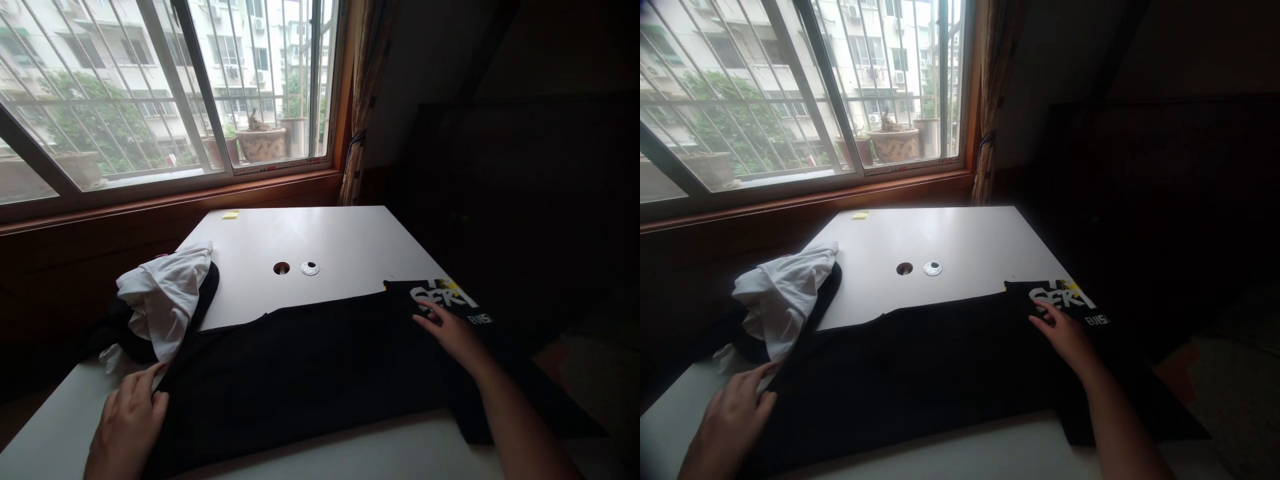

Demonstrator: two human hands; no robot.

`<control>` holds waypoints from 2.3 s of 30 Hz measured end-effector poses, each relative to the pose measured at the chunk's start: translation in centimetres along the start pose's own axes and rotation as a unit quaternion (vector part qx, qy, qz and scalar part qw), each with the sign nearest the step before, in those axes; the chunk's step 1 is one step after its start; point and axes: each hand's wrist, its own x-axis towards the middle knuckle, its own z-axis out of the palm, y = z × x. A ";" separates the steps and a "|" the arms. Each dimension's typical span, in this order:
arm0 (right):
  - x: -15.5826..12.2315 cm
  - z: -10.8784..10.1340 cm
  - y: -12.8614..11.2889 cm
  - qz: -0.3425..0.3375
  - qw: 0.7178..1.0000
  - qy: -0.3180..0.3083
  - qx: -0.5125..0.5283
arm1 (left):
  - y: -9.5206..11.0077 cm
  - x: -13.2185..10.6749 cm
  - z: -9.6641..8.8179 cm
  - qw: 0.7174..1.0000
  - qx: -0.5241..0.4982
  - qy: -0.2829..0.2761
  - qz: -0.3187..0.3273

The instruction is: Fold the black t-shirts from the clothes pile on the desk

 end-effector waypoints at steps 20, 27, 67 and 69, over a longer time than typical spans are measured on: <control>-0.8 0.8 -1.0 -0.047 0.998 0.016 -0.048 | 17.4 4.3 5.0 0.943 -0.009 -0.071 0.326; -0.5 0.9 -0.8 -0.047 0.998 0.016 -0.047 | 12.2 3.7 4.9 0.966 0.029 -0.081 0.245; -2.0 3.5 -5.8 -0.283 0.931 -0.085 -0.212 | 8.5 3.4 5.1 0.978 0.062 -0.078 0.185; -1.8 3.4 -5.3 -0.286 0.929 -0.070 -0.223 | 8.2 3.4 5.2 0.978 0.061 -0.079 0.183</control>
